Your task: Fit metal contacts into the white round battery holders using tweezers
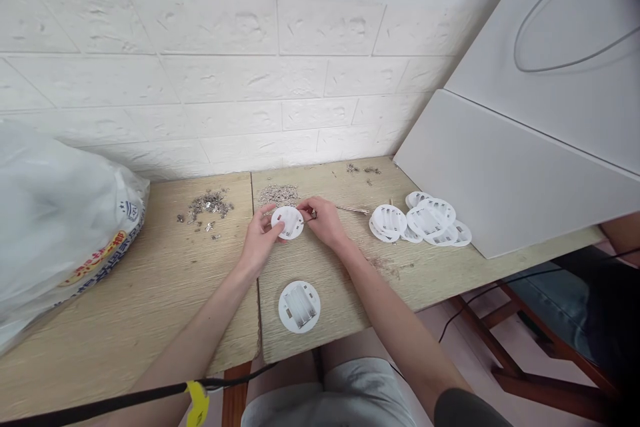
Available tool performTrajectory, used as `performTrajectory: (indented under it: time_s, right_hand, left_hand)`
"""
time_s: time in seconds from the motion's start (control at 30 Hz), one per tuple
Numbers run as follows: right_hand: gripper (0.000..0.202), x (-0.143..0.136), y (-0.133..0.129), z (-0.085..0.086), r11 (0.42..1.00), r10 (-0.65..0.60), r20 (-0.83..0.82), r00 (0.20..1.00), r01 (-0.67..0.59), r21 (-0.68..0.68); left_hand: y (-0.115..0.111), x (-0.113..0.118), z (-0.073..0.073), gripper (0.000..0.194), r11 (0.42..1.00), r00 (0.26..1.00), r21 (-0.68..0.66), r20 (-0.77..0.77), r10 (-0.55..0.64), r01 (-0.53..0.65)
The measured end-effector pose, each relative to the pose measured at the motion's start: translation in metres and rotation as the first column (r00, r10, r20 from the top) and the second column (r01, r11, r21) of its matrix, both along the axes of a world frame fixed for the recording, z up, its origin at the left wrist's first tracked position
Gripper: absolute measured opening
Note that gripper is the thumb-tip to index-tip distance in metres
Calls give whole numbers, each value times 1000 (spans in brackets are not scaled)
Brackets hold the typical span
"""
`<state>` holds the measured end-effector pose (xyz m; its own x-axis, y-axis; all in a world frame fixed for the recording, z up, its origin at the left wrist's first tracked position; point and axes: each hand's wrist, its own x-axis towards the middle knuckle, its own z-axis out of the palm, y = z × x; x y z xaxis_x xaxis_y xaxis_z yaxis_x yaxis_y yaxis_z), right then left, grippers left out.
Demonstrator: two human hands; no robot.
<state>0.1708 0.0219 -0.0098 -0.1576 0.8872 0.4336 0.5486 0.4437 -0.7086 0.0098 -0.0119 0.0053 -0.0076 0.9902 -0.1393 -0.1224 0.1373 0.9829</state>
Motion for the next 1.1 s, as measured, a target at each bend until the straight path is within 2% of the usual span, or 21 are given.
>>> performTrajectory:
  time_s: [0.2, 0.43, 0.7, 0.9, 1.1]
  right_hand:
    - [12, -2, -1, 1, 1000, 6, -28, 1000, -5, 9]
    - [16, -4, 1, -1, 1000, 15, -59, 998, -16, -25]
    - [18, -4, 0, 5, 993, -71, -198, 978, 51, -104]
    - [14, -5, -5, 15, 987, -67, -351, 934, 10, -162]
    - [13, -7, -6, 14, 983, 0, -386, 923, -72, -171]
  left_hand:
    - [3, -2, -6, 45, 998, 999, 58, -35, -33, 35]
    - [4, -4, -6, 44, 998, 999, 49, -13, -31, 32]
    - [5, -5, -8, 41, 1000, 1000, 19, 2, -16, 16]
    - [3, -5, -6, 36, 998, 999, 45, -36, -34, 36]
    - [3, -4, -4, 36, 997, 997, 72, -74, -33, 39]
